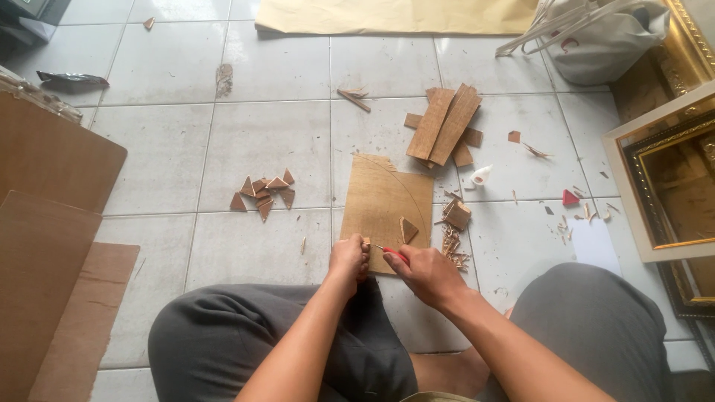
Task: The person is sitting on the floor and using a utility knife to cut and shape pieces of cardboard.
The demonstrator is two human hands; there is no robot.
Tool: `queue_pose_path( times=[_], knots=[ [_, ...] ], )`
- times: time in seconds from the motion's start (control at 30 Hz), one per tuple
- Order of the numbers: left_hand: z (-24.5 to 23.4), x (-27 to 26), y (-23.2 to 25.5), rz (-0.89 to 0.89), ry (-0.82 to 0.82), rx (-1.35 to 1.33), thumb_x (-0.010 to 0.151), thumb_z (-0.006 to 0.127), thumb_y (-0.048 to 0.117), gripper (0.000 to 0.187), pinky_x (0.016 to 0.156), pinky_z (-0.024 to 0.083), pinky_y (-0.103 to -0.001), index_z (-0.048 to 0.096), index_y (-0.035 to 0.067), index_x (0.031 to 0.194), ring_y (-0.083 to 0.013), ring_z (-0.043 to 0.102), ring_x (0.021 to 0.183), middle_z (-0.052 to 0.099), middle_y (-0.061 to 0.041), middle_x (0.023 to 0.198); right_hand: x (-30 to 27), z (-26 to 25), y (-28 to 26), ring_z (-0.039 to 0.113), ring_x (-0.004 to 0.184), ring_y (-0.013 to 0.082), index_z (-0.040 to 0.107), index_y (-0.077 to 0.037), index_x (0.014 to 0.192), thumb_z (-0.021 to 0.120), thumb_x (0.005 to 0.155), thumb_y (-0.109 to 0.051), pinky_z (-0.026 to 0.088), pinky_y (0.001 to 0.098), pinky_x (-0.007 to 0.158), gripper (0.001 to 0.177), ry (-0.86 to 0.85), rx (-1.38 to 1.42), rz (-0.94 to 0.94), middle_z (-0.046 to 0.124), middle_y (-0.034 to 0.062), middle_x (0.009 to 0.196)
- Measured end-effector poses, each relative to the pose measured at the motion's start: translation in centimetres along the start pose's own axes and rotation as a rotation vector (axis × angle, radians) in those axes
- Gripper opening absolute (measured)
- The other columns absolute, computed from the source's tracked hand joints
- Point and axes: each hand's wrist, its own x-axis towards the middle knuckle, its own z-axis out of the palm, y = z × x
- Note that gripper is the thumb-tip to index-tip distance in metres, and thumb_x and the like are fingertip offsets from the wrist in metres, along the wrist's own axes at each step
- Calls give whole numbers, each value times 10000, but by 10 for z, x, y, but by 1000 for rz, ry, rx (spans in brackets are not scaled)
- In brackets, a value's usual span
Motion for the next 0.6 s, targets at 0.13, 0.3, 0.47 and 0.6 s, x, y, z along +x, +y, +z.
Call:
queue_pose_path(
  times=[0.13, 0.3, 0.47, 0.6],
  knots=[
    [0, 0, 1, 2, 4, 7, 898, 596, 283, 216, 345, 340, -294, 691, 119, 794, -132, 453, 411, 444, 23, 557, 3, 4, 3, 800, 861, 432, 761, -127, 920, 532, 1087, -596, 611, 515, 780, 548, -4, -15, -11, 759, 227, 791],
    [0, -3, 2, -2, 0, 8, 897, 593, 290, 216, 343, 335, -296, 688, 127, 791, -122, 429, 402, 432, 31, 549, 4, 4, 3, 803, 788, 378, 764, -126, 900, 499, 1127, -575, 611, 465, 738, 568, -8, -28, -21, 751, 201, 752],
    [0, -6, 5, -22, -14, -4, 898, 586, 282, 197, 341, 298, -282, 650, 153, 763, -105, 388, 385, 390, 53, 541, 6, 6, 3, 806, 732, 315, 760, -164, 885, 449, 1175, -578, 628, 400, 706, 594, -4, -54, -30, 748, 154, 715],
    [0, -5, 4, -16, -11, -13, 899, 589, 285, 210, 342, 277, -278, 647, 148, 750, -98, 365, 382, 370, 53, 536, 12, 14, 9, 805, 728, 353, 743, -135, 888, 444, 1170, -588, 618, 442, 676, 611, -14, -57, -54, 732, 179, 705]
  ],
)
